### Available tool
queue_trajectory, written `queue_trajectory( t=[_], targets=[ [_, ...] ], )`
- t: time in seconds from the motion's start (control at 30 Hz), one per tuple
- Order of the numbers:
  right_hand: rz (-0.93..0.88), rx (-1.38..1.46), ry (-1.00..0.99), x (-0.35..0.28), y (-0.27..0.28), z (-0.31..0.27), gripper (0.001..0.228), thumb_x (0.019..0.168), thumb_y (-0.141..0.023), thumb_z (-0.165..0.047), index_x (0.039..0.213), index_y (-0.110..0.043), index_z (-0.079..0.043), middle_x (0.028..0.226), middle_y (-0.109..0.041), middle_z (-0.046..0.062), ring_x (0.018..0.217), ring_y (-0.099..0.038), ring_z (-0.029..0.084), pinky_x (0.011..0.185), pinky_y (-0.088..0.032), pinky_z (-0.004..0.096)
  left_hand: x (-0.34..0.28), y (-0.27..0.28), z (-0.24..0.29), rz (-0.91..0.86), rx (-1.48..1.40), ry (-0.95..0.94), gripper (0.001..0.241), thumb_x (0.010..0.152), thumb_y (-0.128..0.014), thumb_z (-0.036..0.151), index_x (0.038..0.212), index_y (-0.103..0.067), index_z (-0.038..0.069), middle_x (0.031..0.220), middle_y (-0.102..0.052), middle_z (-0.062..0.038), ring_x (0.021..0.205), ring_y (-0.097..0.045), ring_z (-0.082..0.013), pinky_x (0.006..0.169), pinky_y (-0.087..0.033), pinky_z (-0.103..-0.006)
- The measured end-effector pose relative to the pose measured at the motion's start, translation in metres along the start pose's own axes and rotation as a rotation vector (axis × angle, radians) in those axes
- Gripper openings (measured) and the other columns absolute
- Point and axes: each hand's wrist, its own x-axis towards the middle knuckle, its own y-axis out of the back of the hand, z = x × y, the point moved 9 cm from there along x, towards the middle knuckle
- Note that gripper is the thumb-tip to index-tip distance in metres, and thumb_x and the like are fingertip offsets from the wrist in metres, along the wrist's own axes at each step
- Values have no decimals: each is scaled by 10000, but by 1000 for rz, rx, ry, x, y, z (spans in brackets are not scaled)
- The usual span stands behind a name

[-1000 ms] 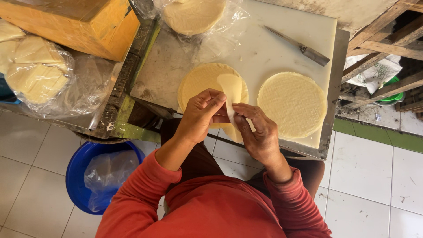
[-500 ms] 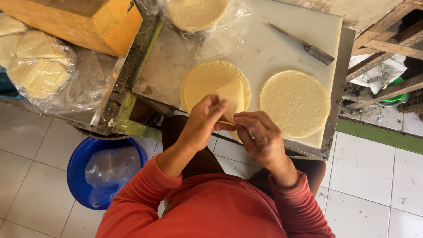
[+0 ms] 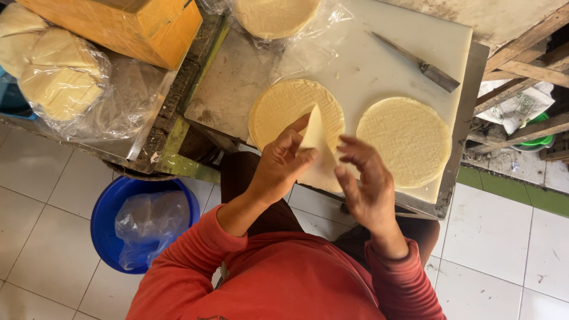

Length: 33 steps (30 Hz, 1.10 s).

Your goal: The person separates thin sheets of dough from a stack on a cutting board by hand, lifting each layer one at a time and placing them into a new stack.

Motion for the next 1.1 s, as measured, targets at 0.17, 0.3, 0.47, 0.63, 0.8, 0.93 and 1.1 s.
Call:
queue_trajectory(
  t=[0.17,0.3,0.47,0.63,0.8,0.93,1.1],
  targets=[
    [0,241,-192,-1,-7,15,352,1077,-596,-163,1387,-536,-6,1256,-701,160,1156,-677,172,983,-560,290,-4,-39,35,-175,11,-180,214,1044,-673,175,964,-531,36,1608,-375,-221,1478,-445,-178,1068,-522,-321],
    [-12,92,-171,-3,-11,10,315,1057,-630,-127,1356,-584,-36,1166,-753,122,1045,-717,159,898,-580,274,-2,-34,36,-100,-93,-112,370,1076,-662,272,1300,-512,19,1547,-463,-186,1318,-597,-188,1107,-538,-322],
    [-75,-79,173,-5,-18,-18,247,1077,-617,-80,1321,-595,-52,1346,-660,157,1184,-691,226,963,-576,302,6,-21,12,58,-275,88,372,992,-709,193,1262,-508,36,1517,-434,-146,1194,-609,-187,1002,-528,-325],
    [9,51,44,2,-1,-7,247,1050,-641,-102,1294,-642,-62,1330,-682,126,1131,-703,209,980,-584,328,10,-27,23,-29,-247,35,136,1050,-663,83,1126,-557,45,1488,-579,-189,1187,-619,-137,1000,-546,-310],
    [-12,406,-160,13,5,28,471,962,-694,-146,1387,-507,-67,1436,-528,38,1290,-569,147,1091,-508,299,4,-42,34,-247,-302,37,87,1055,-611,63,1078,-529,81,1464,-601,-197,1052,-576,-71,901,-511,-258],
    [-134,301,-132,6,3,44,239,982,-680,-35,1216,-656,11,1163,-681,76,1175,-579,140,987,-502,272,5,-39,39,-294,-358,48,70,1075,-571,47,1121,-529,78,1391,-656,-211,1184,-656,-123,1001,-548,-281],
    [-65,359,-215,-3,15,65,173,1000,-670,26,1169,-690,1,1017,-708,8,905,-634,61,802,-524,206,27,-13,50,-232,-51,-70,64,1090,-580,8,1142,-564,40,1273,-725,-193,958,-653,-81,849,-545,-246]
  ],
)
